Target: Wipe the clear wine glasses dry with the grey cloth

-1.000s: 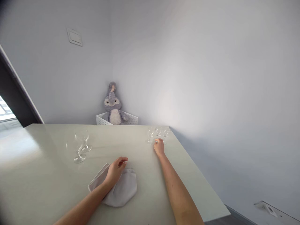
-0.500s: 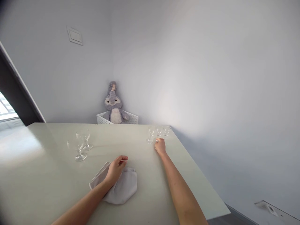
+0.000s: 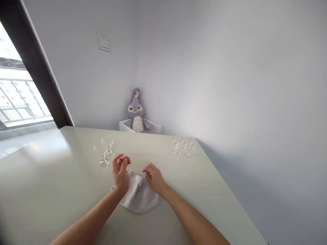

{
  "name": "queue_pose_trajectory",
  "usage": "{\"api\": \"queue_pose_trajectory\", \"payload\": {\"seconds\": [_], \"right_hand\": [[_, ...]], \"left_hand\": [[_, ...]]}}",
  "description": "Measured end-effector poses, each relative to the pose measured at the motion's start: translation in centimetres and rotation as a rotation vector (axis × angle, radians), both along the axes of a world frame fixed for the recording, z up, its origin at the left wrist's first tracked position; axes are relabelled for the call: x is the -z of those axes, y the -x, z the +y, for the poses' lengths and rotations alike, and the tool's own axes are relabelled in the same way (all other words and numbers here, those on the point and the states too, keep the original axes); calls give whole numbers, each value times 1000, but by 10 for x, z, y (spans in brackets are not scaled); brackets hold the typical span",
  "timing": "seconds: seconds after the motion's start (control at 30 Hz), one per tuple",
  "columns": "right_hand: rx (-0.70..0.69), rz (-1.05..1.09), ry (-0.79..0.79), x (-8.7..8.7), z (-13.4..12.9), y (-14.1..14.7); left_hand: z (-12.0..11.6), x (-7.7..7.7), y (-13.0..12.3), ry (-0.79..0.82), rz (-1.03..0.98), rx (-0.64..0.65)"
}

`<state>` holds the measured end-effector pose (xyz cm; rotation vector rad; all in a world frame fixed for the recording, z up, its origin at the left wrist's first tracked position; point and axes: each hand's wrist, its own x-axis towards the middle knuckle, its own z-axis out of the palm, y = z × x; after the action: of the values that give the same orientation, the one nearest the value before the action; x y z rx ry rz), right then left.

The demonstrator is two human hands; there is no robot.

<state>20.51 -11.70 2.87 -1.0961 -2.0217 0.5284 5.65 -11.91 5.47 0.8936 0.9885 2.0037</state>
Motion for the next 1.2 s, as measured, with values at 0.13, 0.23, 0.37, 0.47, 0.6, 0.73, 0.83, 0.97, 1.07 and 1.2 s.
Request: {"api": "queue_pose_trajectory", "payload": {"seconds": [0.13, 0.23, 0.37, 0.47, 0.6, 0.73, 0.83, 0.97, 1.07, 1.2], "right_hand": [[-295, -240, 50, -7, -52, 22], [-301, -448, 17, -1, -64, 30], [-230, -534, -25, 15, -60, 41], [-207, -421, 2, 21, -54, 46], [-82, -62, 185, 18, -43, 42], [198, 379, 478, 7, -27, 29], [313, 753, 649, -7, -18, 21], [307, 1017, 529, -29, -12, 22], [164, 893, 368, -36, -10, 31], [-58, 672, 451, -22, -8, 32]], "left_hand": [[8, -22, 39, 205, -494, -41], [23, -23, 78, 492, -831, -41], [46, -16, 111, 573, -919, 88], [57, -7, 118, 507, -947, 155], [64, 3, 123, 334, -949, 226], [62, 6, 118, 295, -908, 214], [56, 3, 97, 293, -799, 288], [46, 2, 51, 302, -632, 590], [41, 7, 24, 252, -454, 736], [37, 14, 13, 246, -233, 789]]}}
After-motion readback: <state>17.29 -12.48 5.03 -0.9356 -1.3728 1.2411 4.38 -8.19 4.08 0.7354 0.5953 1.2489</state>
